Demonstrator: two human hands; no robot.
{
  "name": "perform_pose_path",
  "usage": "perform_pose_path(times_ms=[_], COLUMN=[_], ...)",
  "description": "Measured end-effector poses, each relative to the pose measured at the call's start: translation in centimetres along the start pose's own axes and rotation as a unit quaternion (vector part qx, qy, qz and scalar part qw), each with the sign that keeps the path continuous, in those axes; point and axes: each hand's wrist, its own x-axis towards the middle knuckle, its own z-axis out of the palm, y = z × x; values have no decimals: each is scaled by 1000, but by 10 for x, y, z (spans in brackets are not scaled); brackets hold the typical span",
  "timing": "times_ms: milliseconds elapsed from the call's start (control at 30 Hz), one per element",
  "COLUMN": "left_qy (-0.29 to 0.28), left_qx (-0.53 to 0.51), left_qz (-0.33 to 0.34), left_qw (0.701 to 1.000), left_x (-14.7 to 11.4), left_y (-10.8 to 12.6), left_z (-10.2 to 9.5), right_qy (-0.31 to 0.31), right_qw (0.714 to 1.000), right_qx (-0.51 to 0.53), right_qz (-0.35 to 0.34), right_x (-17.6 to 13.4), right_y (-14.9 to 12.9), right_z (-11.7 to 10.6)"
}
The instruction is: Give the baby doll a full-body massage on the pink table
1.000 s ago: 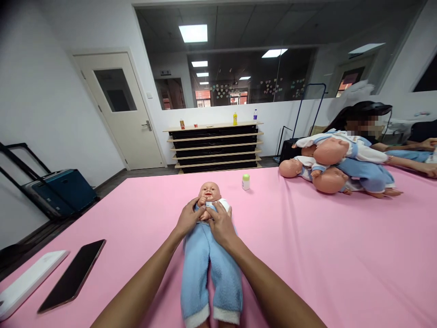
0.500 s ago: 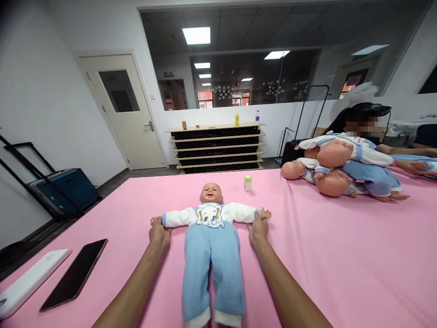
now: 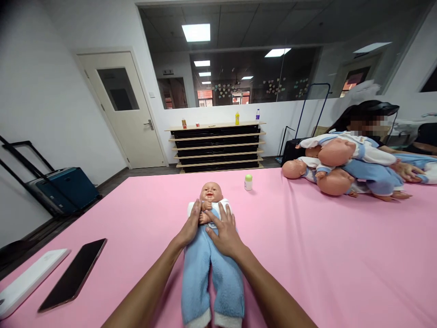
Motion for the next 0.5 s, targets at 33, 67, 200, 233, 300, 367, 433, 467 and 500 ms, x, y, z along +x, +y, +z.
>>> perform_pose_path(times_ms=[33, 67, 200, 233, 300, 367, 433, 467, 500], left_qy=[-28, -49, -35, -6, 69, 146, 232, 280, 324], left_qx=[20, 34, 55, 55, 50, 33, -29, -83, -141], left_qz=[-2, -1, 21, 32, 63, 80, 31, -18, -70], left_qw=[999, 998, 998, 998, 994, 985, 972, 956, 933], left_x=[1, 2, 7, 8, 7, 4, 0, -2, -4], left_y=[0, 2, 10, 10, 8, -1, -15, -23, -32], left_z=[1, 1, -7, -12, -23, -39, -55, -62, -68], right_qy=[-14, -23, 9, 41, 116, 191, 270, 306, 335], right_qw=[1000, 999, 999, 999, 992, 972, 930, 900, 863], right_qx=[-21, -33, -34, -21, 38, 136, 242, 294, 347], right_qz=[-3, -5, -22, -25, -27, -3, 60, 104, 151], right_x=[-1, -1, 3, 4, 4, 4, 4, 4, 3], right_y=[-1, -1, 1, 2, 8, 19, 37, 49, 61], right_z=[2, 2, 2, 2, -3, -11, -21, -25, -29])
